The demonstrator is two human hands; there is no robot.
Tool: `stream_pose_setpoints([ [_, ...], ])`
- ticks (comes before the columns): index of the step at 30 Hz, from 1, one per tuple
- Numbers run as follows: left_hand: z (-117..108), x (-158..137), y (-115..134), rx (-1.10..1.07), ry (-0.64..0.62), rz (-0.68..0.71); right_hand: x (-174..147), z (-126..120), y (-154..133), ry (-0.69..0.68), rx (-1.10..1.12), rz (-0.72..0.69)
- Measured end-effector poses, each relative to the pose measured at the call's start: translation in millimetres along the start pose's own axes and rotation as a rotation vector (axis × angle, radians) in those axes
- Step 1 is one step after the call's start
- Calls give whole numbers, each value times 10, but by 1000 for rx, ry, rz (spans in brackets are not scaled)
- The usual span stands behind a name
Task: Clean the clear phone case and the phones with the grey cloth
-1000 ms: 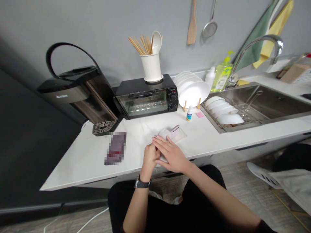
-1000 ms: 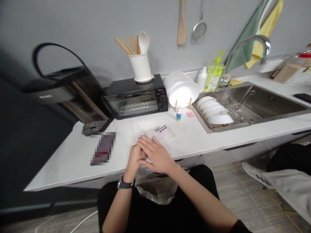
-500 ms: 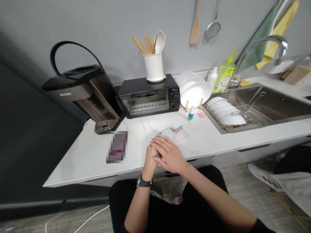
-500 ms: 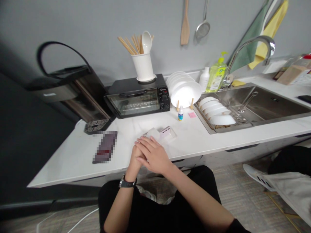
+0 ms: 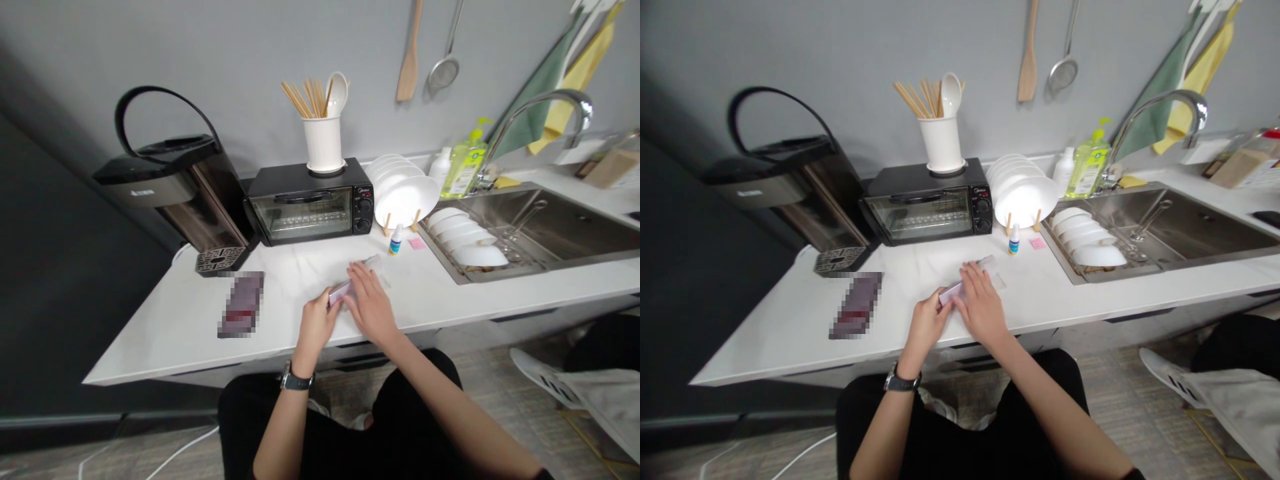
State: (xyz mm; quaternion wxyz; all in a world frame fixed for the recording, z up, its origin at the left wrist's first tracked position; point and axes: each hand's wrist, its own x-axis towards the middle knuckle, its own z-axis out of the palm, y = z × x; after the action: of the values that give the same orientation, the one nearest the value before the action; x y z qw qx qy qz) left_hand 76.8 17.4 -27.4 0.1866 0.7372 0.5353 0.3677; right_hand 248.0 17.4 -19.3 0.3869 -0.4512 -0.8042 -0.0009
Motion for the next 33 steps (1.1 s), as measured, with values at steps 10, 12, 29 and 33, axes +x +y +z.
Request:
stream_pose_setpoints([
  [10, -18, -2, 16, 4, -13, -24, 104, -81, 199, -61, 16, -26],
  [12, -21, 1, 56, 1, -12, -27, 109, -111, 364, -2, -15, 47],
  [29, -23, 7, 38, 6, -21, -27, 68, -157, 329, -48, 129, -36],
  [33, -14, 5, 52, -2, -13, -14, 55, -181, 325, 13, 131, 15],
])
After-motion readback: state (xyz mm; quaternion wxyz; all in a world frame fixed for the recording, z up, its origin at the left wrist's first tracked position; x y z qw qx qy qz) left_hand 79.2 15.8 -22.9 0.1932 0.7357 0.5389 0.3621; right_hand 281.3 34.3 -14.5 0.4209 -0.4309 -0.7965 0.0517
